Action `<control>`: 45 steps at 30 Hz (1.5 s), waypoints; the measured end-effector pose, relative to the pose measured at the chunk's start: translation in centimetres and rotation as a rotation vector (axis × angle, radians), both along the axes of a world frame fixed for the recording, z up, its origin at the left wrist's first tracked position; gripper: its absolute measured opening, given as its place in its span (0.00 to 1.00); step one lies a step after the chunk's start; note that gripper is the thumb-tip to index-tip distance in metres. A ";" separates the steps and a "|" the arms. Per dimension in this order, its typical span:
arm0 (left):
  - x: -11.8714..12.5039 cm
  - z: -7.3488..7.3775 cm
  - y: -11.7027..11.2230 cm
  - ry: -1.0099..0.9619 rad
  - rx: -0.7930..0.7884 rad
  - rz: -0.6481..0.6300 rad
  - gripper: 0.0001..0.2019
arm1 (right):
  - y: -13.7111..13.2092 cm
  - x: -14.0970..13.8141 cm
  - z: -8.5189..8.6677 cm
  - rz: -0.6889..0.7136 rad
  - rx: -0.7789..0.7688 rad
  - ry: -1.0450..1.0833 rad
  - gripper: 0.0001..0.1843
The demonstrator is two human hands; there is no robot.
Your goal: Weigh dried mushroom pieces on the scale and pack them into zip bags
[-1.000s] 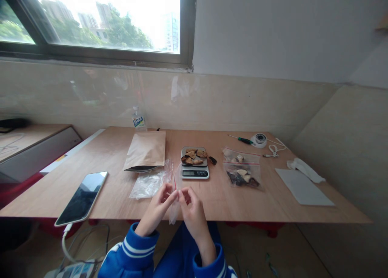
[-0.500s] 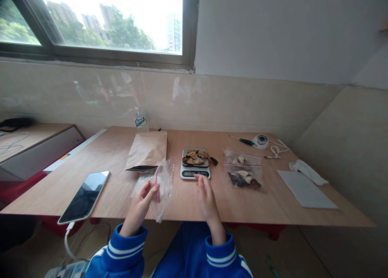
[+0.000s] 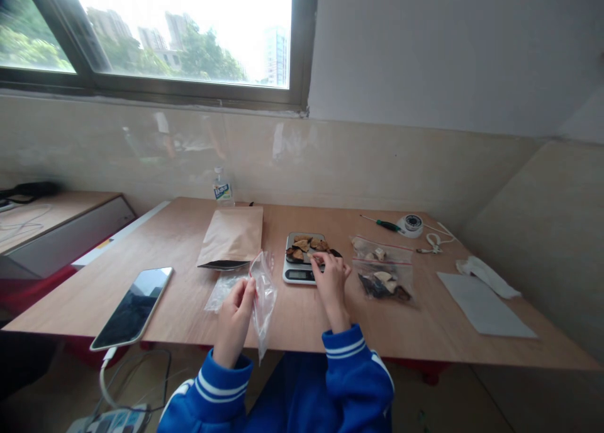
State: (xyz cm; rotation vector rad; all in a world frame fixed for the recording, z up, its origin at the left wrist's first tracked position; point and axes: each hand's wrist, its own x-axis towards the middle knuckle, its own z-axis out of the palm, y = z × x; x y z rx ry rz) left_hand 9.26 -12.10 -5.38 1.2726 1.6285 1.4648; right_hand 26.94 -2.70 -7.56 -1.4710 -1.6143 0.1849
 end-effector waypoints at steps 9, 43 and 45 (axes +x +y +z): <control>2.1 0.4 1.3 0.068 0.055 0.075 0.18 | -6.4 -3.5 7.2 0.459 -0.101 0.171 0.10; 2.1 -1.1 1.9 -0.329 -0.035 0.061 0.22 | 5.5 -2.6 -0.9 0.208 0.010 -0.708 0.19; 2.2 -1.2 1.8 -0.313 -0.034 0.054 0.22 | 5.4 -2.6 -1.0 0.220 0.008 -0.674 0.19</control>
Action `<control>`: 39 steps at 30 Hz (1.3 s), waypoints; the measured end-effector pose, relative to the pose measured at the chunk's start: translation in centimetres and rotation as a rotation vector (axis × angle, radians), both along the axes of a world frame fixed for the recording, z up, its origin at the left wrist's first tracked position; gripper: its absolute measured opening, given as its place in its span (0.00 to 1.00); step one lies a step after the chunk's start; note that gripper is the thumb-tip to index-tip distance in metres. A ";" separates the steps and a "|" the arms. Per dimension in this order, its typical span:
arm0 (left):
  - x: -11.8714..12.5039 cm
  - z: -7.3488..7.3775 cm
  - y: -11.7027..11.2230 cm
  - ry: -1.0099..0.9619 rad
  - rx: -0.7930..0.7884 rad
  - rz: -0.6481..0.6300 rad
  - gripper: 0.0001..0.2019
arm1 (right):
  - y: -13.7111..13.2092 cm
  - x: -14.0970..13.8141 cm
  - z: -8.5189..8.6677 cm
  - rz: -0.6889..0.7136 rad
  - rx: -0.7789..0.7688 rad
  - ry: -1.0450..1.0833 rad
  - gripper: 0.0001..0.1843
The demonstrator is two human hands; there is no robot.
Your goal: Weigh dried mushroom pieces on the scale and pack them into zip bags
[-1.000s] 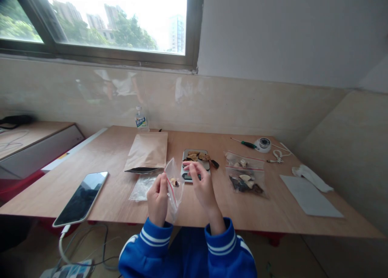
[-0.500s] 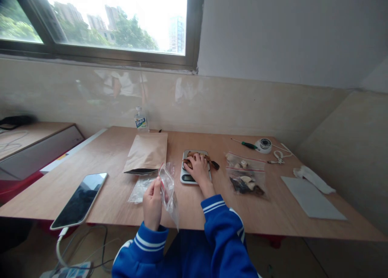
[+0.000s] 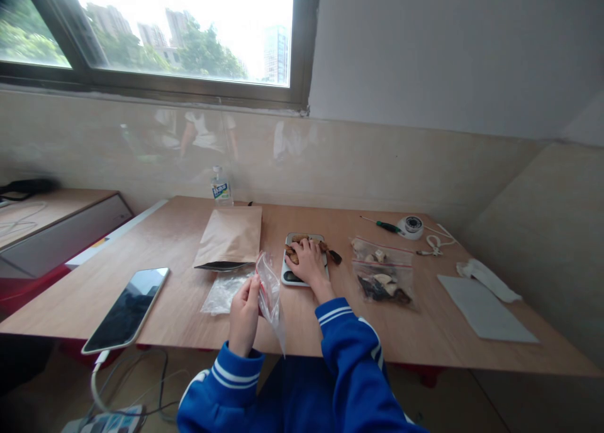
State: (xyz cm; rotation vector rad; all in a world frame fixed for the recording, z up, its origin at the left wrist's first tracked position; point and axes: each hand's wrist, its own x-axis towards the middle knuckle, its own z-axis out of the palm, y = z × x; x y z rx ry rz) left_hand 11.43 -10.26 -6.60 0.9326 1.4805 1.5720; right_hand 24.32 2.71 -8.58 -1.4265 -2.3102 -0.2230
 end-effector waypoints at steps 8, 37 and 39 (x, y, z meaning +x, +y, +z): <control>0.0 0.3 -0.1 -0.046 -0.030 -0.013 0.23 | 0.2 0.4 -0.1 -0.022 -0.039 0.249 0.14; 0.9 -0.7 -0.8 0.220 0.013 0.051 0.23 | -8.4 -1.3 7.1 0.287 -0.906 0.827 0.16; 1.0 -0.8 -0.8 0.215 -0.008 0.033 0.23 | -8.7 -1.3 7.2 0.295 -0.849 0.625 0.16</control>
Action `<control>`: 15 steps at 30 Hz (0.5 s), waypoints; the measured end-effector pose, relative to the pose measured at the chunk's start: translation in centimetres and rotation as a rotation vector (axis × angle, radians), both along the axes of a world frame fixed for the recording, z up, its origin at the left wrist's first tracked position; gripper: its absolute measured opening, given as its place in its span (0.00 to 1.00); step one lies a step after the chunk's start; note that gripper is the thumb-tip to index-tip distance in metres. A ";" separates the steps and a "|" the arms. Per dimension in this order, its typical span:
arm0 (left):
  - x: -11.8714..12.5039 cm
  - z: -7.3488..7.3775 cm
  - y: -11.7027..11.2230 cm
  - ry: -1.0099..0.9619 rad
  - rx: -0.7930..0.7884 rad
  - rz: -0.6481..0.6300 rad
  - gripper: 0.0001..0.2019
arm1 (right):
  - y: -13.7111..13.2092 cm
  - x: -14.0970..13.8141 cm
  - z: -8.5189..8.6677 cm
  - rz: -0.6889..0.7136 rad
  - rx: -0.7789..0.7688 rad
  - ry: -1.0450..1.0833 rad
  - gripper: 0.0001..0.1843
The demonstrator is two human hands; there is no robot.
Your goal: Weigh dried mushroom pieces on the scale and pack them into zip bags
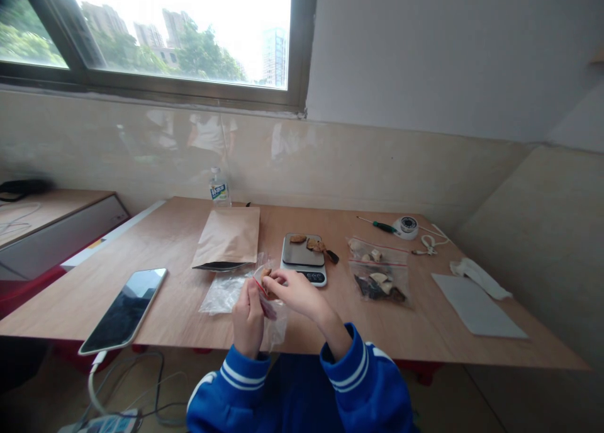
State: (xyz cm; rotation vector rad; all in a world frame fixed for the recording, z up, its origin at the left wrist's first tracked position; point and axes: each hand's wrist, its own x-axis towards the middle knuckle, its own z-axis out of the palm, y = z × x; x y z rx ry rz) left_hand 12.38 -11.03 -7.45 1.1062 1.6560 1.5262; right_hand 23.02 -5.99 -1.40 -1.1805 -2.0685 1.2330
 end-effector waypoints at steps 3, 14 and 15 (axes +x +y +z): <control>-0.1 -0.1 0.1 0.034 -0.040 -0.008 0.23 | -0.3 0.1 0.1 -0.040 0.185 -0.209 0.14; -0.5 -0.6 0.4 -0.056 -0.037 -0.026 0.23 | 10.0 2.2 -5.0 -0.355 0.649 -0.537 0.24; -0.5 -0.6 0.4 -0.071 -0.033 -0.030 0.23 | 10.8 2.3 -5.7 -0.358 0.637 -0.609 0.26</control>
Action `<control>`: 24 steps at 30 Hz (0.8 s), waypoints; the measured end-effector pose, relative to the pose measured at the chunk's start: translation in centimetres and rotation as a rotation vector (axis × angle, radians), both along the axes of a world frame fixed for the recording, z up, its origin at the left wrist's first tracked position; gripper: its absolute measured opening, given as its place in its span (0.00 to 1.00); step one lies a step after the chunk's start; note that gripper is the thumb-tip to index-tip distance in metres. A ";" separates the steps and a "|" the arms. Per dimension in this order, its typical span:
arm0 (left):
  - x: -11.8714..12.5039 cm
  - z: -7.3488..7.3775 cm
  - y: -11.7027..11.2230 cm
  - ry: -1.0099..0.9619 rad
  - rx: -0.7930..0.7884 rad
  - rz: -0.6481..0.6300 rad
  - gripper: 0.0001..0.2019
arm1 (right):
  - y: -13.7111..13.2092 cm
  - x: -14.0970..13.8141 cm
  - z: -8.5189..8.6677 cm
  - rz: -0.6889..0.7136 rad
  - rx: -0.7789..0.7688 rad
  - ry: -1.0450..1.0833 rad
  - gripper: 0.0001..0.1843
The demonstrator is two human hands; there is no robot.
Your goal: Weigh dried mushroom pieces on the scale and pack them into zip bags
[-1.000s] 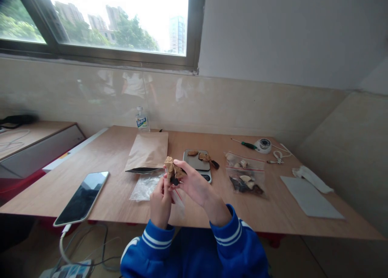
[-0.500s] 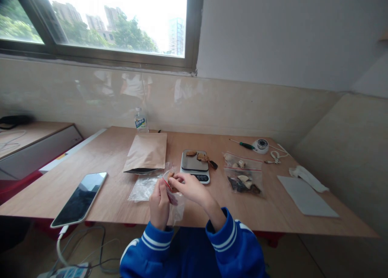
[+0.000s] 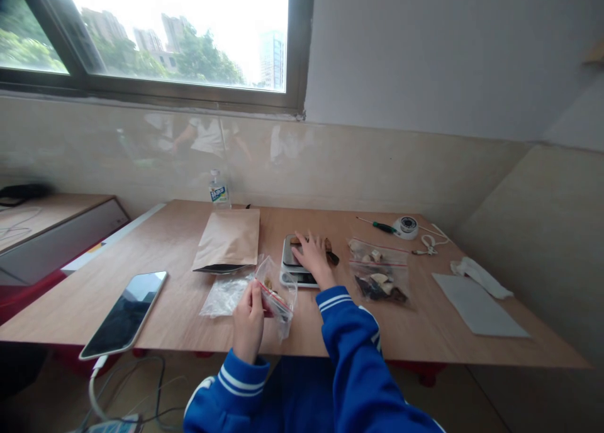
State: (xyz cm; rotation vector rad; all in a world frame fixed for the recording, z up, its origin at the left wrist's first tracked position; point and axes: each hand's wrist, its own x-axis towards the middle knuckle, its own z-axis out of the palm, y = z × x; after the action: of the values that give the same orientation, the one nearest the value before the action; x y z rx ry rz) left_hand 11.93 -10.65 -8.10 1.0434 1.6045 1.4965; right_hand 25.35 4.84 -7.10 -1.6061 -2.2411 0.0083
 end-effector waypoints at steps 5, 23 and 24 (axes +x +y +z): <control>0.0 -0.3 0.1 -0.023 0.031 0.017 0.23 | 1.7 0.2 -1.3 0.050 -0.022 -0.078 0.22; 0.0 -0.6 0.3 -0.112 0.007 -0.018 0.24 | -8.6 0.3 9.1 0.421 -0.218 0.334 0.13; 0.0 -0.5 0.3 -0.121 0.005 -0.025 0.24 | -9.1 -0.1 9.4 0.431 -0.218 0.305 0.15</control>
State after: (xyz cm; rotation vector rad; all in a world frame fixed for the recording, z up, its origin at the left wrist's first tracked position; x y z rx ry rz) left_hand 11.94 -10.38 -8.63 0.9534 1.4992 1.5179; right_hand 25.26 -4.22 2.28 -1.0914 -2.3465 0.5889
